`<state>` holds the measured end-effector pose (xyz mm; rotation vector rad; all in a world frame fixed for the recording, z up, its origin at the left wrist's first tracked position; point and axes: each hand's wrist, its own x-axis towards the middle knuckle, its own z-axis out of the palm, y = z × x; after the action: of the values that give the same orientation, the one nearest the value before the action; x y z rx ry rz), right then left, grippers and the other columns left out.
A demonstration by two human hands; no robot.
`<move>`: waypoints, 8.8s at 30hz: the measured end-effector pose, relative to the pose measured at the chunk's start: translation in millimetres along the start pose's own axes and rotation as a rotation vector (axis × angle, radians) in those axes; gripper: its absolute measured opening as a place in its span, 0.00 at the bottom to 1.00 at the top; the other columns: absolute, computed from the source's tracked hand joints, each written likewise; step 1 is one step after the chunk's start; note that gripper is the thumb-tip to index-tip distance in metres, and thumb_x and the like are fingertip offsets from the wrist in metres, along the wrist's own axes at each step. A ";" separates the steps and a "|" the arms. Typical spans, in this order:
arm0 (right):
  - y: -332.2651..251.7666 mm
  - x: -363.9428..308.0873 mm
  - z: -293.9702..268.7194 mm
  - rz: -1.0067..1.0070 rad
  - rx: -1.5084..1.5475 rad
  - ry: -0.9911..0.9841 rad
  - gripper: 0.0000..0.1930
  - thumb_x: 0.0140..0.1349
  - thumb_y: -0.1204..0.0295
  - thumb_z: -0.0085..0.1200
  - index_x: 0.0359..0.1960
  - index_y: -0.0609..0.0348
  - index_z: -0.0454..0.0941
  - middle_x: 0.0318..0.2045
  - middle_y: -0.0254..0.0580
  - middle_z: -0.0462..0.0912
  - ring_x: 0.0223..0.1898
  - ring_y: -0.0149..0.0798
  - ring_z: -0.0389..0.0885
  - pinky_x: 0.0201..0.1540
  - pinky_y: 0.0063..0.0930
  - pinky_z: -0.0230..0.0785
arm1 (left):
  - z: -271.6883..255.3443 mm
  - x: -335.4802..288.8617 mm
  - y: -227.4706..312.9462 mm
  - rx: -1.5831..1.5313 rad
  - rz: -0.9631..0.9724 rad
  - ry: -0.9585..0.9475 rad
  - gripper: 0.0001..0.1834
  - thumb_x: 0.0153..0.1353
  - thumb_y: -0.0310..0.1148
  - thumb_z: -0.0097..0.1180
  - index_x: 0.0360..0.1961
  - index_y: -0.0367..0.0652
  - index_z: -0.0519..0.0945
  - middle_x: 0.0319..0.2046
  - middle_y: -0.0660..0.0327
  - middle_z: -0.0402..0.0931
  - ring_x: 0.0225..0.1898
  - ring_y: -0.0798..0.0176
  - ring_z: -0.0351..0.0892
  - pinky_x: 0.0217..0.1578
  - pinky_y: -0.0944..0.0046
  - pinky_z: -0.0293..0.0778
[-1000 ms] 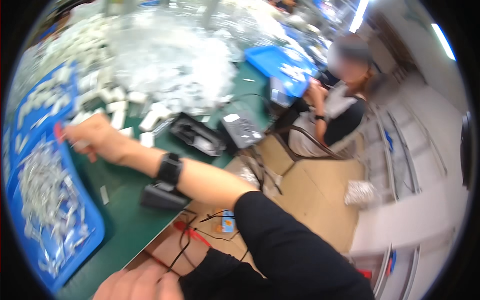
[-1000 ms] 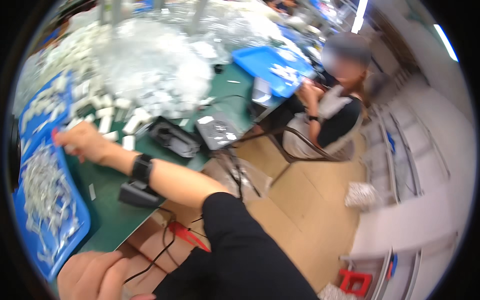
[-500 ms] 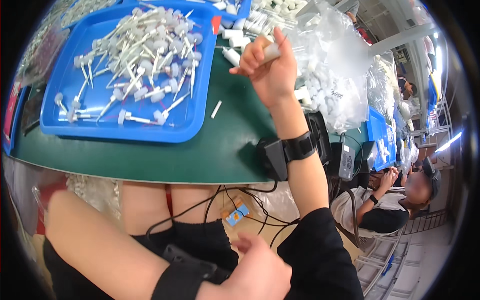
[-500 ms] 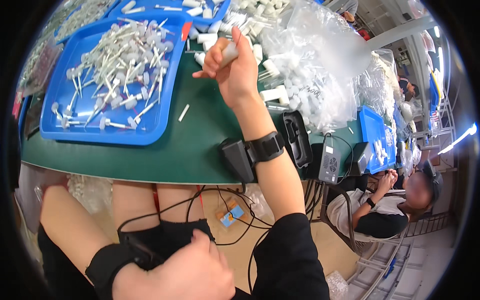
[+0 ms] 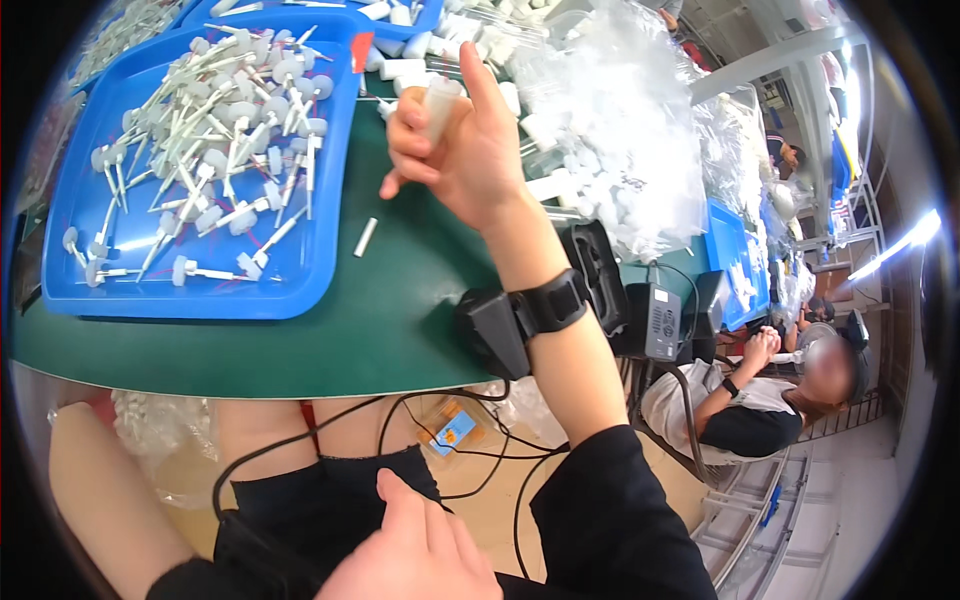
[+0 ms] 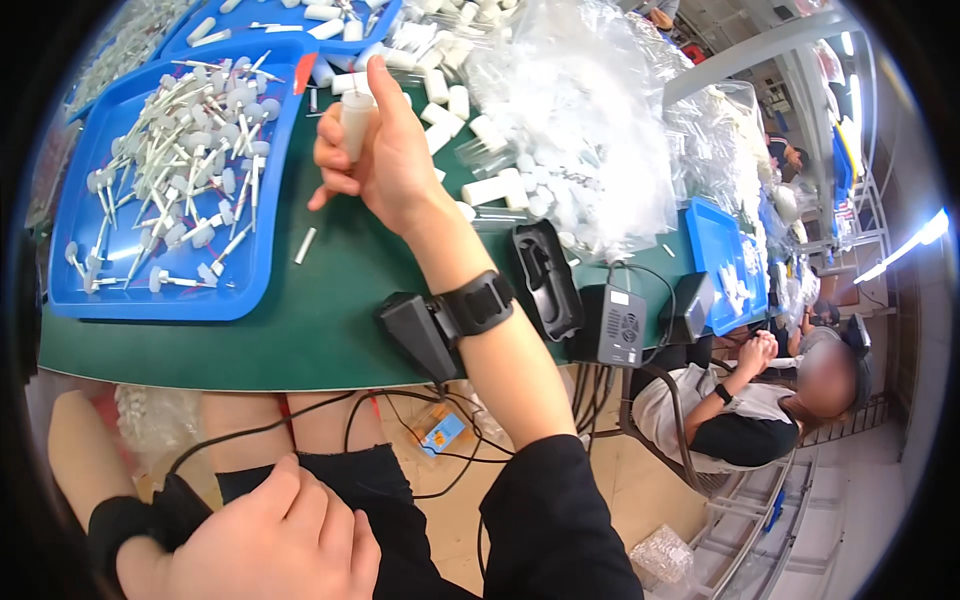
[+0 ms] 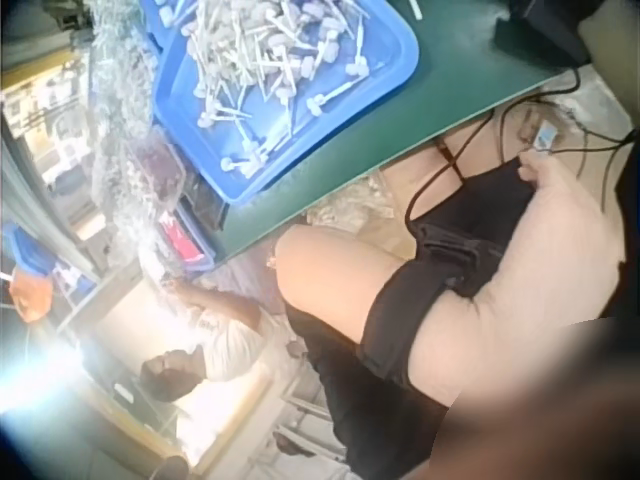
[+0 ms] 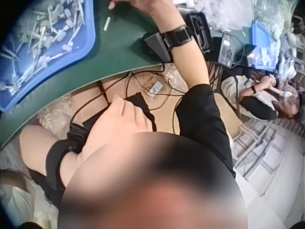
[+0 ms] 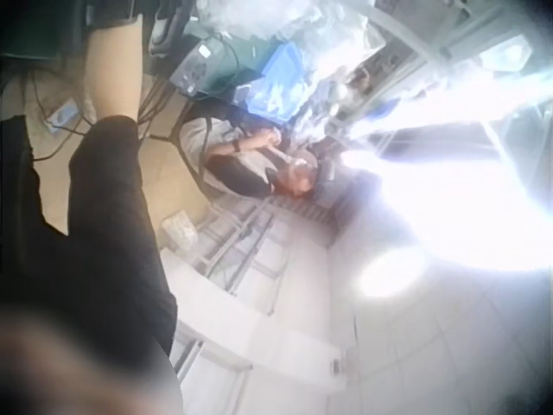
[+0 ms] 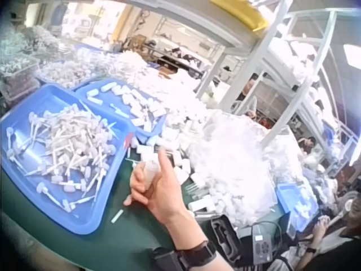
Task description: The person sits at a green table in a factory setting, repeatedly picking up small white cylindrical plastic pieces and thin white rods. They insert the rods into the cylinders and place the assembled units into a blue tray. The process is repetitive and involves handling small parts by hand.
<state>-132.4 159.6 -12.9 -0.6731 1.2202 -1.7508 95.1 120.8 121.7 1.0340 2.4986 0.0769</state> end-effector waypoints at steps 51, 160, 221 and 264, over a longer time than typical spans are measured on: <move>-8.6 -14.7 49.1 0.219 -0.074 0.109 0.31 0.59 0.40 0.28 0.21 0.58 0.66 0.15 0.35 0.64 0.13 0.32 0.61 0.19 0.30 0.66 | 74.2 37.8 -176.5 -1.409 -0.118 1.136 0.15 0.58 0.28 0.53 0.46 0.33 0.73 0.26 0.62 0.75 0.25 0.71 0.75 0.28 0.74 0.70; 5.1 -1.1 -33.5 -0.471 -1.618 0.463 0.13 0.44 0.58 0.61 0.27 0.53 0.79 0.26 0.36 0.73 0.36 0.41 0.72 0.40 0.32 0.64 | 81.3 23.3 -196.3 -1.739 0.000 1.274 0.13 0.58 0.26 0.53 0.45 0.36 0.72 0.40 0.58 0.74 0.38 0.69 0.74 0.43 0.70 0.72; -17.2 -9.3 -9.8 -0.405 -0.430 0.153 0.11 0.52 0.82 0.56 0.39 0.66 0.74 0.42 0.45 0.79 0.43 0.33 0.78 0.48 0.25 0.70 | 77.9 28.4 -188.5 -1.089 -0.317 1.413 0.14 0.49 0.17 0.56 0.39 0.36 0.74 0.40 0.58 0.75 0.41 0.67 0.76 0.43 0.69 0.73; -14.3 -14.8 -50.9 -0.178 -1.647 1.299 0.18 0.45 0.69 0.55 0.38 0.62 0.70 0.33 0.50 0.76 0.29 0.44 0.79 0.28 0.35 0.69 | 95.5 37.1 -208.2 -1.134 -0.337 1.388 0.09 0.55 0.25 0.56 0.36 0.42 0.70 0.35 0.64 0.73 0.33 0.75 0.71 0.32 0.75 0.69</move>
<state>-171.6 197.7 -17.9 -0.3469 3.6224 -0.7444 -26.5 -14.4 -22.5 -0.0970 2.6628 2.4058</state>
